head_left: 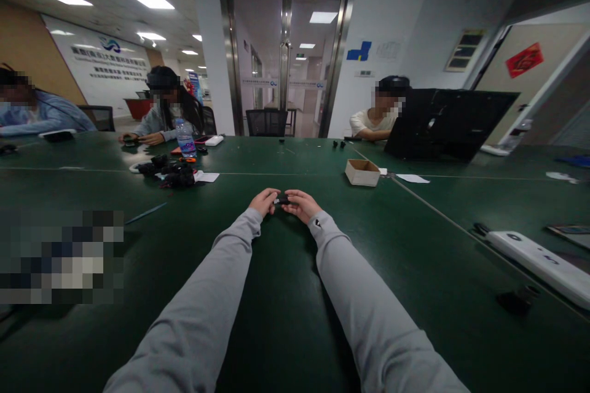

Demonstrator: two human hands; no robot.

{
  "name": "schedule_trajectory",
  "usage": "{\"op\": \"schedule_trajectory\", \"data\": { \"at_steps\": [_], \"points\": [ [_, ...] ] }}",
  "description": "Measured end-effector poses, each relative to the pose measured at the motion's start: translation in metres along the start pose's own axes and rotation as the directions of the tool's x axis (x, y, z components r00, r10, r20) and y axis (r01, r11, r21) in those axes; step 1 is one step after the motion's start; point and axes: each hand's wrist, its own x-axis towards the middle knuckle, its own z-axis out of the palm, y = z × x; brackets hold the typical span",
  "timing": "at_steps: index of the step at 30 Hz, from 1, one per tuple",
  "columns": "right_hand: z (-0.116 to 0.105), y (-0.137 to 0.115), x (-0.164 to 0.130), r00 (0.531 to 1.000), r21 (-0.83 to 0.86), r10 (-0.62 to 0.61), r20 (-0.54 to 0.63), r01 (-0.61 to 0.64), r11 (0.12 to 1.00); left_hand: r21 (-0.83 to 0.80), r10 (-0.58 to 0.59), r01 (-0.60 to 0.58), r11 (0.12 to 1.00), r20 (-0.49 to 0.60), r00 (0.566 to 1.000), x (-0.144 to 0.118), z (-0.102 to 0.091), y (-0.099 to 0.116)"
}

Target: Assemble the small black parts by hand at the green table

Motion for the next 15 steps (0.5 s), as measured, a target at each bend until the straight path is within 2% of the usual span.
{"op": "schedule_trajectory", "data": {
  "at_steps": [15],
  "points": [
    [-0.0029,0.0007,0.0025,1.000,-0.001,0.009,0.009,-0.009,1.000,0.026,0.027,-0.026,0.999,-0.022,0.999,0.0020,-0.0015,-0.0061]
  ]
}}
